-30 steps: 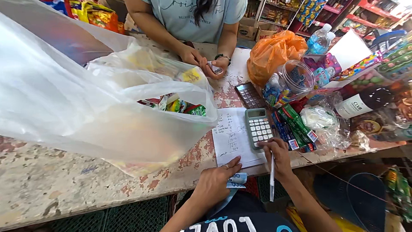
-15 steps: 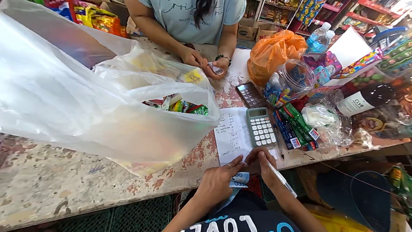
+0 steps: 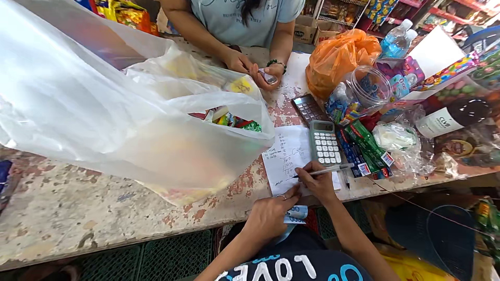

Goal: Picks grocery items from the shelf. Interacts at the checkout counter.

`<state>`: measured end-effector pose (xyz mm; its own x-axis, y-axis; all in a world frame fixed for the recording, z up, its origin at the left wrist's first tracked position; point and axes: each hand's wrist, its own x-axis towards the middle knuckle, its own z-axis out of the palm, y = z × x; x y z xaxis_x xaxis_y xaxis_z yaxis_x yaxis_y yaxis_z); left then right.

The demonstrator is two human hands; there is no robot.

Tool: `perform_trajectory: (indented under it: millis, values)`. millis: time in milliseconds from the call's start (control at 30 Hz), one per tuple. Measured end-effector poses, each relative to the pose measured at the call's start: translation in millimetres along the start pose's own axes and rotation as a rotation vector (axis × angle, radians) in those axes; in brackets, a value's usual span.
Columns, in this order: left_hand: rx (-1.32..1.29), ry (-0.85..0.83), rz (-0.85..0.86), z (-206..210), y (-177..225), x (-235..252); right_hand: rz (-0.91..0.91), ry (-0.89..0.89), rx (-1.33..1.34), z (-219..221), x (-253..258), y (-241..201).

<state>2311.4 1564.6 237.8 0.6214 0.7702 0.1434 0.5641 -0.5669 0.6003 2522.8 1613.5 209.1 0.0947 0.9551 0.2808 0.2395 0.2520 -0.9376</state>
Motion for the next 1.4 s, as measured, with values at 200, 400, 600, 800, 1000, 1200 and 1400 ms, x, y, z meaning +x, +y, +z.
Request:
perform_trajectory:
  millis: [200,400,600,800,1000,1200,1400]
  values:
    - [-0.01,0.005,0.013,1,-3,-1,-0.134,0.027,-0.031,3,0,19]
    - [-0.015,0.04,-0.002,7,-6,-11,-0.144,0.081,-0.089,-7,2,23]
    - [0.012,-0.034,-0.053,0,-1,-6,-0.208,-0.015,-0.05,-1,0,18]
    - [0.033,-0.03,-0.061,-1,1,-4,-0.215,-0.048,-0.108,1,3,27]
    - [0.037,-0.001,-0.065,2,1,-5,-0.216,-0.064,-0.158,2,1,25]
    - [0.036,0.037,-0.052,5,0,-6,-0.219,0.018,-0.148,4,0,26]
    - [0.036,0.038,-0.06,5,-1,-6,-0.231,-0.008,-0.184,4,-2,31]
